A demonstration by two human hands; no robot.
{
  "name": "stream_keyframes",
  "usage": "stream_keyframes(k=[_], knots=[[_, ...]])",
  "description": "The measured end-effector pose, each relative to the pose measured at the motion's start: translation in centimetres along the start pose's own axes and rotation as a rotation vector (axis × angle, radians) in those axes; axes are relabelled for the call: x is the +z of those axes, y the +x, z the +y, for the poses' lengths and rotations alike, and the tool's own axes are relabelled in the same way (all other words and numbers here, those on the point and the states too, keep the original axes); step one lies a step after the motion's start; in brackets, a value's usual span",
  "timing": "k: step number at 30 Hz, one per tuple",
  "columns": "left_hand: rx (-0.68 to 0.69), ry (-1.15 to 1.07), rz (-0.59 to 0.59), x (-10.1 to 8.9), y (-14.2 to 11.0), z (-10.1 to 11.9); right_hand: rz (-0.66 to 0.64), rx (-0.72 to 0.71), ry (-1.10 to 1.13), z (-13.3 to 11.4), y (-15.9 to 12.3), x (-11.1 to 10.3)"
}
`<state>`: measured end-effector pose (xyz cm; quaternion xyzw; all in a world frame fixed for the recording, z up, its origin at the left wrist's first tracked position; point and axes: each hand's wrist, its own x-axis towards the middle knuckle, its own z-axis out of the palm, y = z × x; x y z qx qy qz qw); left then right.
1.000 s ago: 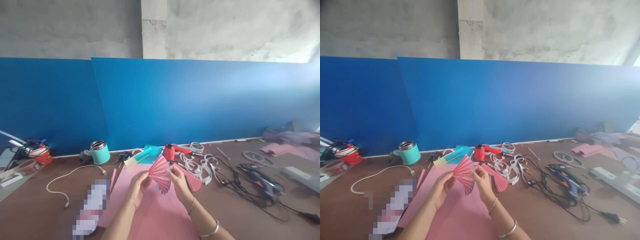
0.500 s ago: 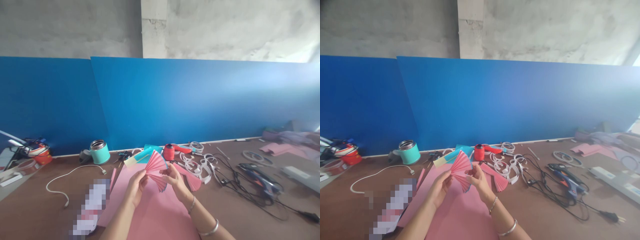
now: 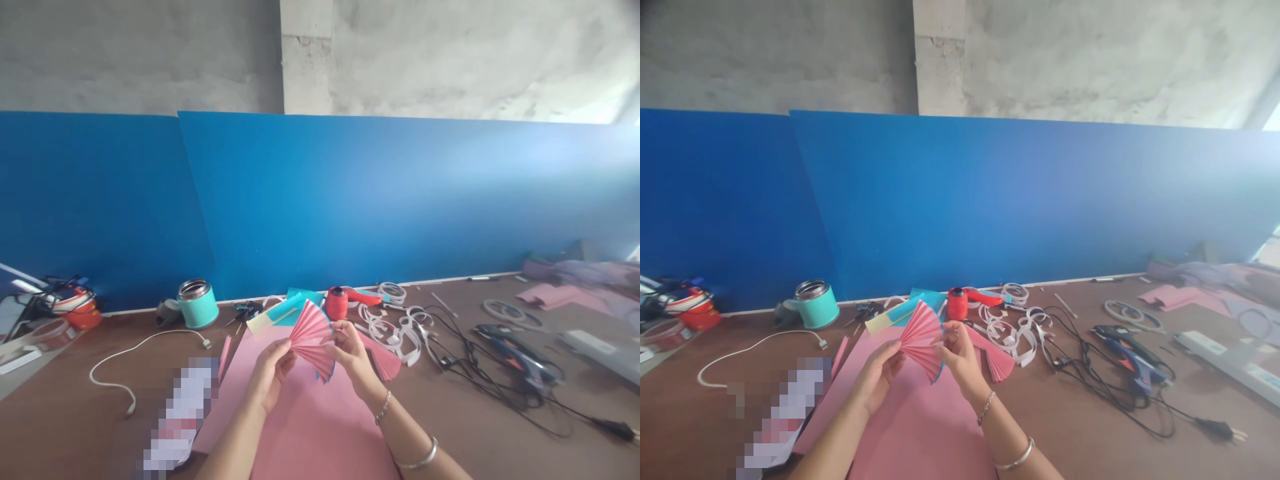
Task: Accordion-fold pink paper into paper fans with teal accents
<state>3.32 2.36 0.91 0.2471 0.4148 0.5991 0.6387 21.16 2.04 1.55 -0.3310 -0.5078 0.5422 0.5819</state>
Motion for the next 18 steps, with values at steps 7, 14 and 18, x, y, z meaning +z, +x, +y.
stream_keyframes(k=[7, 14, 18], knots=[[-0.005, 0.02, -0.086, -0.4, 0.2, 0.0, -0.005, -0.075, -0.097, 0.3, 0.3, -0.5], [0.013, 0.107, -0.133, -0.6, 0.2, 0.1, 0.008, -0.151, -0.473, 0.6, 0.5, -1.0], [0.028, 0.158, -0.145, -0.7, 0.3, 0.3, 0.019, -0.237, -0.644, 0.7, 0.6, -1.3]])
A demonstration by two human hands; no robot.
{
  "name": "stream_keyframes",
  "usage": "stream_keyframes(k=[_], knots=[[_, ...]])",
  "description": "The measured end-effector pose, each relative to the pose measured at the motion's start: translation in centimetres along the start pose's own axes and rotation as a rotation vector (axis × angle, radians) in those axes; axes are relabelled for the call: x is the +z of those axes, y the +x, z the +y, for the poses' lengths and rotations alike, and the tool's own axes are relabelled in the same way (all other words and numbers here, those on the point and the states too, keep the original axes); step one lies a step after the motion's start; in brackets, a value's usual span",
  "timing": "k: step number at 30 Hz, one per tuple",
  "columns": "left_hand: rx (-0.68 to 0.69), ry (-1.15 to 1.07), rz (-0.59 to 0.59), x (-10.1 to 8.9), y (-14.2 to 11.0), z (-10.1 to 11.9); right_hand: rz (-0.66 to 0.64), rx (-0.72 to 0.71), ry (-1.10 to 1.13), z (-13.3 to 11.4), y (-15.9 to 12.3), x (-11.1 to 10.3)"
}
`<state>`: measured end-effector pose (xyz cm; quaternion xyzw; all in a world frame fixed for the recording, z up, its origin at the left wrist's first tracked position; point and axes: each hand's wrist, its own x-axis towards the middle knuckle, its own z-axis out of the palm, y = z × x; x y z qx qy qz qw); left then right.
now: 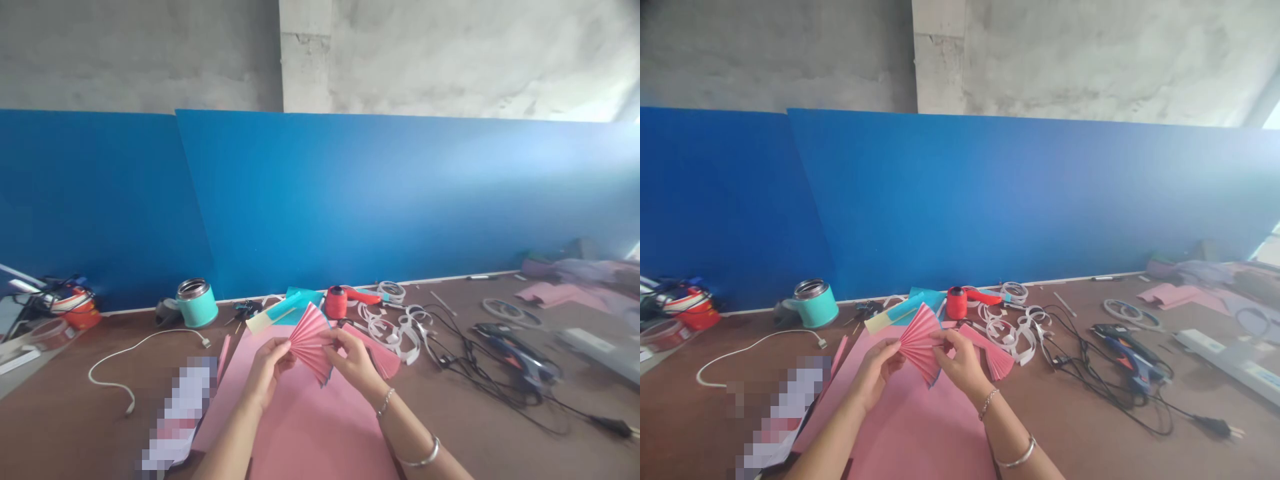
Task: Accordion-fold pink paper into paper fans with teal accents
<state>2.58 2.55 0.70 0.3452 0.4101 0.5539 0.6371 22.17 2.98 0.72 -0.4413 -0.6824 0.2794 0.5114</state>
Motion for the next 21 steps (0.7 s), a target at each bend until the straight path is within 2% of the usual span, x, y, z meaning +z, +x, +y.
stream_keyframes(k=[9, 17, 21], knots=[[-0.016, 0.098, -0.022, -0.2, 0.2, 0.0, 0.0, -0.212, -0.155, -0.4, 0.5, -0.8], [0.038, 0.286, -0.03, 0.1, -0.3, 0.3, -0.106, -0.183, -0.14, 0.0, 0.5, -1.1], [0.059, 0.284, 0.008, -0.1, 0.0, 0.1, -0.079, -0.174, -0.132, 0.1, 0.5, -1.1]])
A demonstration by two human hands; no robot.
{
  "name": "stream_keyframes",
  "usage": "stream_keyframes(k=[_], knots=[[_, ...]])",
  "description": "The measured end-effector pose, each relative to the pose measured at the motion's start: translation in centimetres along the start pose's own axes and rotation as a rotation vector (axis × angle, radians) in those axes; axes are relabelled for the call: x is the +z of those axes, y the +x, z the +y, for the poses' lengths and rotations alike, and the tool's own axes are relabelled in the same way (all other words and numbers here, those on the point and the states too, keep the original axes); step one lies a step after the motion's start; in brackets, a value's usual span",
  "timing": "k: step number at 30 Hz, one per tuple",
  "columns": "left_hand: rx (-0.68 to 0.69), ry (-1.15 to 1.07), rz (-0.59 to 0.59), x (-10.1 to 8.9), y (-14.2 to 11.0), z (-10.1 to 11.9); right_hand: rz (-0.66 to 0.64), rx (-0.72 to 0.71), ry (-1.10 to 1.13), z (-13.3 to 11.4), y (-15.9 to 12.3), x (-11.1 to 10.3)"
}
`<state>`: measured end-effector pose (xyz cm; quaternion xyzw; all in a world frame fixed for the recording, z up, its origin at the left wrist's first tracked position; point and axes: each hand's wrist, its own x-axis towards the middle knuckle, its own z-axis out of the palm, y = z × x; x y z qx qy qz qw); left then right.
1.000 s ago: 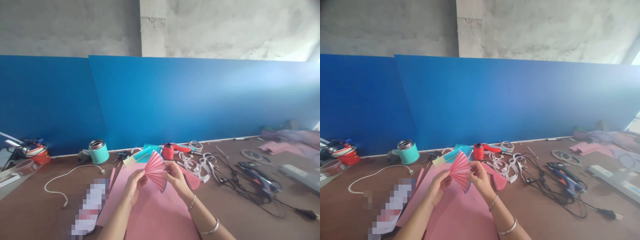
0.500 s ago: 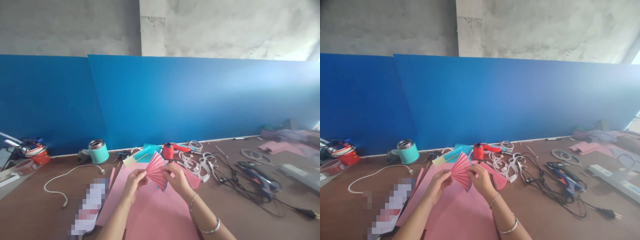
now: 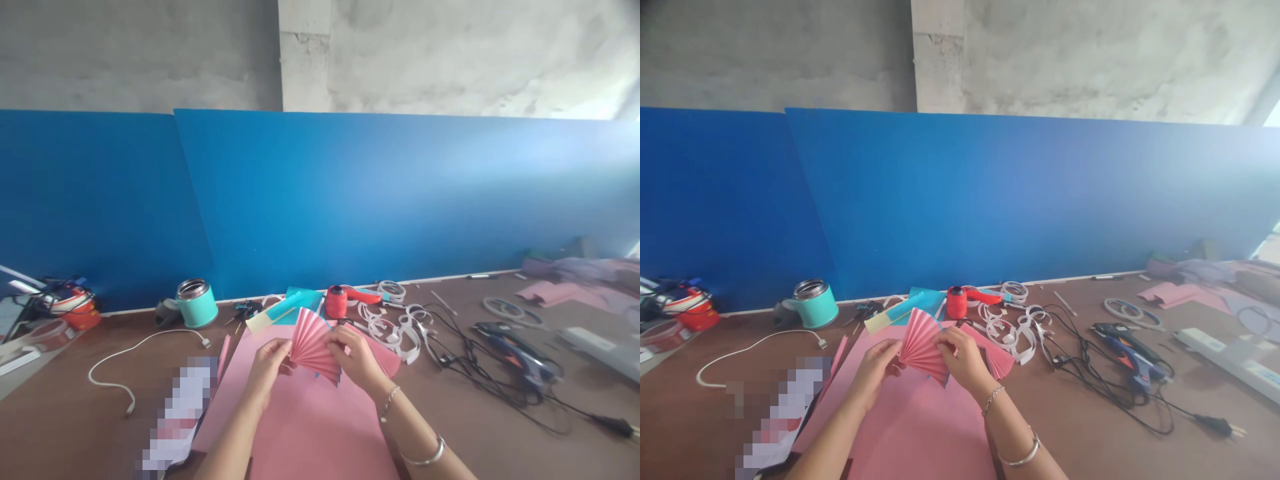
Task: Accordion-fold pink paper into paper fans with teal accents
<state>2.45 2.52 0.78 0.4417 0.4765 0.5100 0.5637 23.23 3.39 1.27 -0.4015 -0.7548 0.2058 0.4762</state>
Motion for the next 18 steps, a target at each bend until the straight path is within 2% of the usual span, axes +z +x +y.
stream_keyframes(k=[3, 6, 13, 18], knots=[[0.009, -0.01, 0.031, -0.11, 0.17, 0.02, 0.028, 0.002, -0.003, 0.01, 0.04, -0.12], [0.014, 0.006, 0.028, -0.15, 0.2, 0.13, -0.003, 0.012, 0.017, -0.03, 0.01, -0.08], [-0.042, 0.063, -0.085, 0.15, -0.11, 0.02, -0.028, 0.035, 0.033, -0.24, -0.07, 0.08], [-0.055, 0.053, -0.141, 0.21, -0.26, 0.11, 0.012, 0.04, 0.026, -0.05, -0.03, -0.01]])
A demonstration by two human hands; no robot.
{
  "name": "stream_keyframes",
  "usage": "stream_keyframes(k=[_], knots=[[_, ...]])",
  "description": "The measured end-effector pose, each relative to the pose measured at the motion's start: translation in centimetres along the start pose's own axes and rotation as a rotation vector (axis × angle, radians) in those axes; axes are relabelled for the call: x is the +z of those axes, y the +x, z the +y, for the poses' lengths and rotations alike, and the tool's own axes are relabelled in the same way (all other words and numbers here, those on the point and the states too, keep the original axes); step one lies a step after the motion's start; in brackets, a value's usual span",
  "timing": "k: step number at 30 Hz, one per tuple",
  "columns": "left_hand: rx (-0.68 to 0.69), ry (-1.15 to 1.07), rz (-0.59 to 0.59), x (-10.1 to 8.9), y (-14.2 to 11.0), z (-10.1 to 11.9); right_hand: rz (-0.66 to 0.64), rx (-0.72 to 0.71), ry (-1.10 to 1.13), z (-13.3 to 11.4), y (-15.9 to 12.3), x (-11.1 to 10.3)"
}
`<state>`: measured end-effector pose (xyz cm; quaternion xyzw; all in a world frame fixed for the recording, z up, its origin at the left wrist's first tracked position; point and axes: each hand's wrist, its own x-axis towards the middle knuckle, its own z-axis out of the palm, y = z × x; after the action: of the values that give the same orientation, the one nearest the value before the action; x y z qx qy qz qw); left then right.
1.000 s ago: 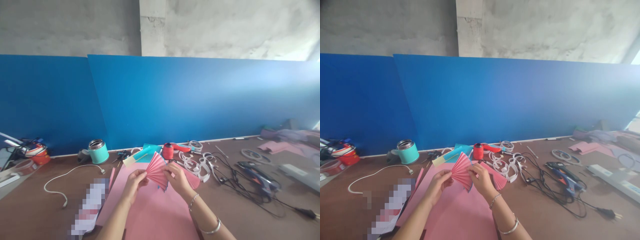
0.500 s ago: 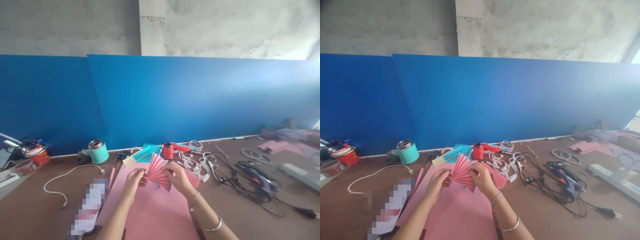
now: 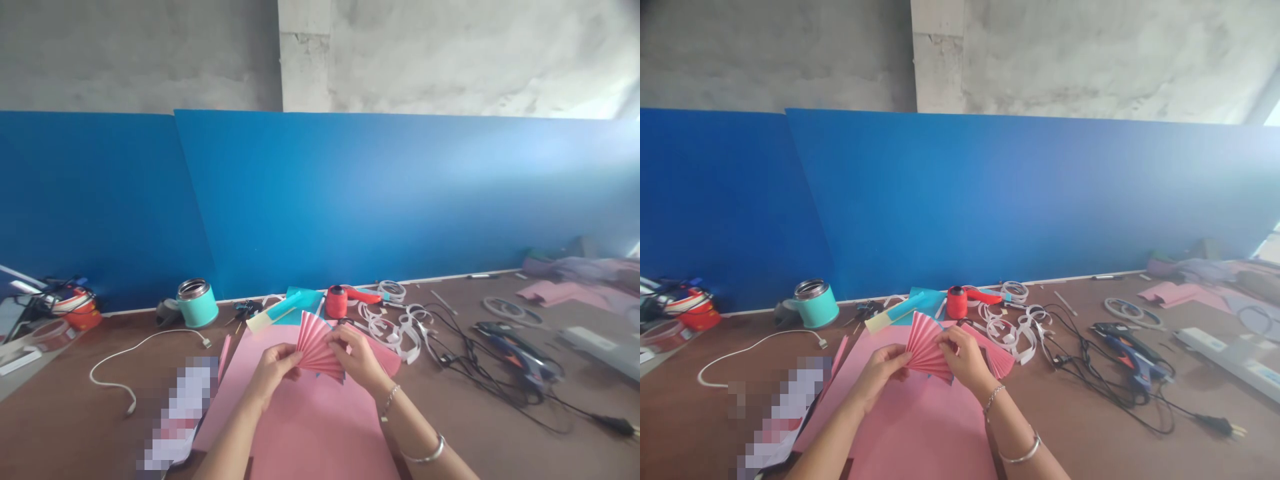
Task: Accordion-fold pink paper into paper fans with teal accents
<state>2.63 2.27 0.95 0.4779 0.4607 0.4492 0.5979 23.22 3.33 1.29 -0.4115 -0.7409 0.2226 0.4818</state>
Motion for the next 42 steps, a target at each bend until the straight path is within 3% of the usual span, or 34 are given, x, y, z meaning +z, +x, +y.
stream_keyframes(k=[7, 16, 23, 29, 35, 42], knots=[[-0.012, -0.031, -0.036, 0.0, -0.1, 0.0, 0.088, -0.018, -0.022, 0.1, 0.1, 0.1], [-0.024, -0.033, -0.013, 0.1, 0.0, 0.0, 0.104, -0.001, -0.018, -0.1, 0.1, 0.0], [-0.013, -0.08, -0.003, 0.1, 0.1, -0.2, 0.149, 0.082, 0.032, 0.3, 0.0, 0.2], [0.009, -0.283, 0.116, 0.2, 0.4, -0.4, 0.239, 0.134, 0.176, 0.8, -0.1, 0.5], [0.048, -0.447, 0.277, 0.2, 1.1, -1.0, 0.317, 0.304, 0.166, 0.8, 0.2, 0.7], [0.038, -0.499, 0.262, 1.4, 0.8, -1.2, 0.036, 0.452, 0.348, -1.2, -0.1, 1.7]])
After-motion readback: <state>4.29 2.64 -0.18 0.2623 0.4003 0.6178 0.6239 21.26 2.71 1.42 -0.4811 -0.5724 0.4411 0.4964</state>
